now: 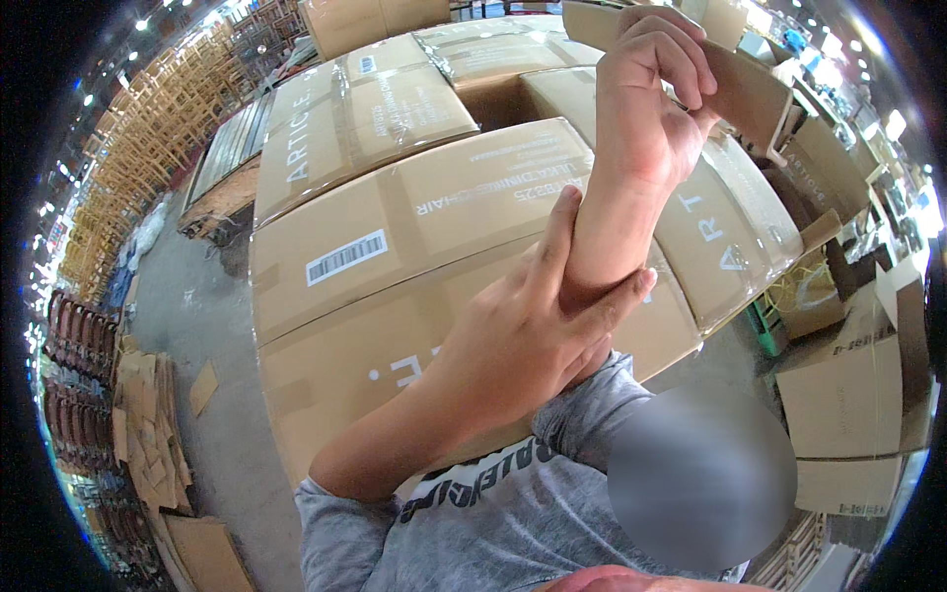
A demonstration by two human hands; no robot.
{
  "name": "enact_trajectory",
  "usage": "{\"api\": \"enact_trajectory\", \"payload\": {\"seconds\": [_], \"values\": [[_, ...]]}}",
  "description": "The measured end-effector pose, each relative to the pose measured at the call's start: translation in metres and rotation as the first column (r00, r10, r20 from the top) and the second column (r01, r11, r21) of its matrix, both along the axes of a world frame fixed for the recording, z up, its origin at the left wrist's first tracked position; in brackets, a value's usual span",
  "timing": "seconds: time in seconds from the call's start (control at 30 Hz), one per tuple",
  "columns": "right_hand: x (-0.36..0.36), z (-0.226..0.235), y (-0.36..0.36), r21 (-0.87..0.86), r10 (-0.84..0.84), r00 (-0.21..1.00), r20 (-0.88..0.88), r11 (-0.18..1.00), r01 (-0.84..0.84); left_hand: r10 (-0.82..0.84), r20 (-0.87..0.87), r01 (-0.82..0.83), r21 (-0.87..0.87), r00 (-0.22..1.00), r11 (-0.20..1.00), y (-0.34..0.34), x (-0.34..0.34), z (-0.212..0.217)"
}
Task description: The person secures a stack of cardboard boxes on a pallet using yellow plastic strapping. They wrap the straps around the boxes, thread them through a cardboard tensioning block, and pull them tight to hold the load together.
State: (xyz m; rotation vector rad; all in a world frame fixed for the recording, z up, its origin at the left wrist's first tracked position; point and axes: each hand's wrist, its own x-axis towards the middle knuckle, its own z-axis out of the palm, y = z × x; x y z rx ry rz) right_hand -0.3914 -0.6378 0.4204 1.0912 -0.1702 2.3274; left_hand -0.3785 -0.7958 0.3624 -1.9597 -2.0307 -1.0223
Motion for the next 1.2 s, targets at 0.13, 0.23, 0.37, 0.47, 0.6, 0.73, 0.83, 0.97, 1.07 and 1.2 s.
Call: {"api": "enact_trajectory", "payload": {"seconds": [0.13, 0.23, 0.37, 0.47, 0.6, 0.73, 0.83, 0.97, 1.07, 1.2], "values": [[0.006, -0.010, -0.008, 0.032, 0.064, 0.998, -0.029, 0.998, -0.063, 0.007, 0.033, -0.008, 0.017, 0.999, 1.000, -0.005, 0.001, 0.002], [-0.001, 0.016, 0.000, 0.045, 0.175, 0.967, -0.185, 0.984, -0.170, -0.043, 0.029, 0.041, 0.060, 0.999, 0.997, -0.008, -0.005, 0.008], [-0.012, 0.040, -0.005, 0.114, 0.434, 0.806, -0.402, 0.897, -0.426, -0.097, -0.007, 0.097, 0.105, 0.995, 0.990, -0.023, -0.022, 0.012], [-0.019, 0.045, -0.015, 0.175, 0.568, 0.687, -0.453, 0.812, -0.556, -0.030, 0.182, -0.005, 0.190, 0.983, 0.982, -0.036, -0.031, 0.024], [-0.024, 0.049, -0.032, 0.222, 0.687, 0.552, -0.472, 0.699, -0.680, 0.041, 0.130, -0.093, 0.420, 0.991, 0.903, -0.042, -0.039, 0.033], [-0.029, 0.045, -0.047, 0.241, 0.746, 0.484, -0.458, 0.628, -0.740, 0.090, 0.000, -0.081, 0.438, 0.996, 0.895, -0.044, -0.043, 0.036], [-0.033, 0.043, -0.055, 0.241, 0.764, 0.454, -0.459, 0.598, -0.764, 0.066, -0.005, -0.057, 0.458, 0.998, 0.887, -0.039, -0.039, 0.034], [-0.035, 0.042, -0.047, 0.267, 0.744, 0.528, -0.410, 0.651, -0.710, 0.141, 0.020, -0.132, 0.496, 0.990, 0.858, -0.050, -0.032, 0.036], [-0.035, 0.043, -0.046, 0.278, 0.729, 0.568, -0.383, 0.677, -0.681, 0.177, 0.008, -0.151, 0.556, 0.984, 0.817, -0.056, -0.044, 0.035], [-0.036, 0.043, -0.051, 0.300, 0.746, 0.561, -0.360, 0.662, -0.687, 0.124, 0.242, -0.247, 0.587, 0.962, 0.771, -0.051, -0.047, 0.040]]}}
